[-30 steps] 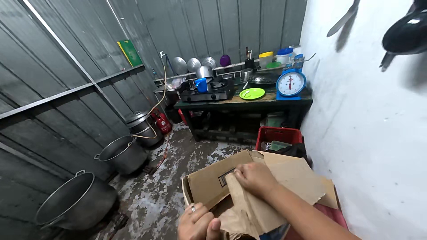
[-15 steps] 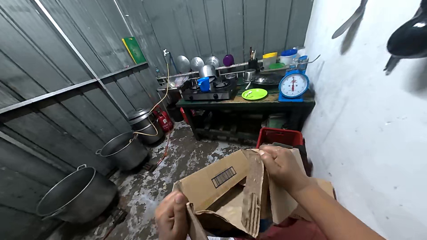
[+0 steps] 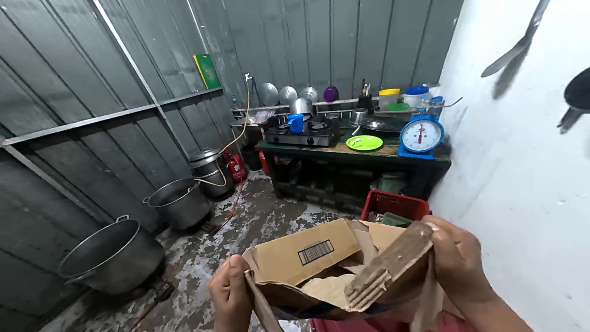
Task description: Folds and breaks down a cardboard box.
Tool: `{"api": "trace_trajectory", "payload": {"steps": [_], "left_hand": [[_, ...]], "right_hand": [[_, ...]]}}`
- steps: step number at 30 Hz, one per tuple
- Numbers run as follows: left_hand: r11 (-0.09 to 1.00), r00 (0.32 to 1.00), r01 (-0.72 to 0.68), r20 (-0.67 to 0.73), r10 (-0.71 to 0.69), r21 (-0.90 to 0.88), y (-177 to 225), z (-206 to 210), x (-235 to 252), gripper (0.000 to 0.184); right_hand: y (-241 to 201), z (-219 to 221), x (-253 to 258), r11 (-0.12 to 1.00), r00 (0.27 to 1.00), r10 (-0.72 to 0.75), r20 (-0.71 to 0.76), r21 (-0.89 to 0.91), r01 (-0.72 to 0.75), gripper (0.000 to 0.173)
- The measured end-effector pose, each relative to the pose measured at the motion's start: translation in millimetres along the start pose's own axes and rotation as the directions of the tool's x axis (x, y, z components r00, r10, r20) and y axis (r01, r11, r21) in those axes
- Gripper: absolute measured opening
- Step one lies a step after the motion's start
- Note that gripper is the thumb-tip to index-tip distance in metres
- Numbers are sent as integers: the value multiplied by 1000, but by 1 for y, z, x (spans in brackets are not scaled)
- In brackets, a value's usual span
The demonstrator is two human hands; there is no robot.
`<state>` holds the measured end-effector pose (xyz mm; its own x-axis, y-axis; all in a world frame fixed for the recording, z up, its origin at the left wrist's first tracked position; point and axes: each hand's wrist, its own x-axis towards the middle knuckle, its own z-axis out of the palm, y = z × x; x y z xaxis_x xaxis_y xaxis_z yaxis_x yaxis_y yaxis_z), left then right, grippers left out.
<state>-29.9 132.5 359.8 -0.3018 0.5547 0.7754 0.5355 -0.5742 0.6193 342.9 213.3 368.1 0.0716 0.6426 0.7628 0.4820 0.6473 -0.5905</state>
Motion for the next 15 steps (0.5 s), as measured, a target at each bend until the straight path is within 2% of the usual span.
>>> {"api": "trace_trajectory", "payload": {"steps": [6, 10, 15], "left_hand": [[999, 998, -10, 59, 9, 30, -1, 4, -2, 58], [998, 998, 64, -15, -64, 0, -9, 2, 6, 55], [994, 994, 77, -76, -82, -76, -10, -2, 2, 54]], "right_hand": [[0, -2, -13, 998, 1000, 9, -11, -56, -9, 44], [-5, -2, -8, 998, 999, 7, -34, -66, -9, 42], [-3, -8, -19, 999, 997, -2, -81, -37, -1, 45]]}}
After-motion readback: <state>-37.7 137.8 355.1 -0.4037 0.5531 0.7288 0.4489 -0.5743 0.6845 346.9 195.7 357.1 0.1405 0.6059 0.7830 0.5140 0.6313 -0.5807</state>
